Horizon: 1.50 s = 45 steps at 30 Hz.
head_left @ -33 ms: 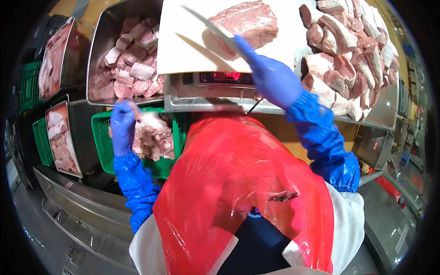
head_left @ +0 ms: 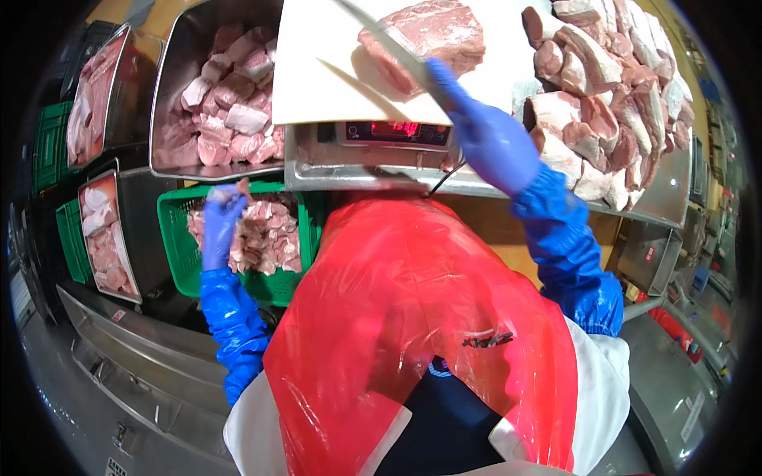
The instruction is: The person cuts large pieces of raw meat on a white cutting board using a knife, then places the cut portions into a green basket. The person repeats this process with multiple pieces of meat throughout the clip.
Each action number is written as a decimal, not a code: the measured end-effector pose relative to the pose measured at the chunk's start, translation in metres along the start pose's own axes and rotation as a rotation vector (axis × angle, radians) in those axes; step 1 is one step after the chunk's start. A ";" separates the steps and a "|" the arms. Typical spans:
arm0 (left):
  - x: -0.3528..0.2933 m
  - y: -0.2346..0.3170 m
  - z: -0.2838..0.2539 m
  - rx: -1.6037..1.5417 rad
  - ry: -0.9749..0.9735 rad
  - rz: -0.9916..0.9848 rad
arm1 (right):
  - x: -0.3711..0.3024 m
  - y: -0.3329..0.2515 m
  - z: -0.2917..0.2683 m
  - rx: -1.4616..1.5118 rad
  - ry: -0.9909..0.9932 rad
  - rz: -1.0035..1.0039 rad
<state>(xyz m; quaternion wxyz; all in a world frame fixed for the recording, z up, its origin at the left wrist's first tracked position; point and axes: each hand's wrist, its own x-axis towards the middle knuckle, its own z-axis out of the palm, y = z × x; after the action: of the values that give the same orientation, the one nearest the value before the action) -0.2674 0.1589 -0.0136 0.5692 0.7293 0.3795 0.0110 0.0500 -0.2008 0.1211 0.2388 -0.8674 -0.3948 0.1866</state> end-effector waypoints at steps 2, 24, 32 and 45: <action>-0.021 -0.065 0.000 0.648 -0.169 -0.119 | -0.020 0.027 -0.003 0.180 0.227 -0.093; 0.075 0.186 0.211 0.137 0.378 1.042 | 0.006 0.011 0.036 0.399 0.139 0.197; 0.069 0.187 0.206 -0.092 0.341 0.707 | -0.117 0.044 0.001 0.184 -0.199 0.230; 0.079 0.206 0.216 0.025 -0.048 0.800 | 0.027 -0.020 0.032 0.596 0.479 0.214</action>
<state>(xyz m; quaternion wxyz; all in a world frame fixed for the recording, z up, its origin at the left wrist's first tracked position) -0.0032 0.0128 0.0498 0.5199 0.8263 0.0520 0.2102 0.0380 -0.1597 0.1026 0.5446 -0.8153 -0.1638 0.1091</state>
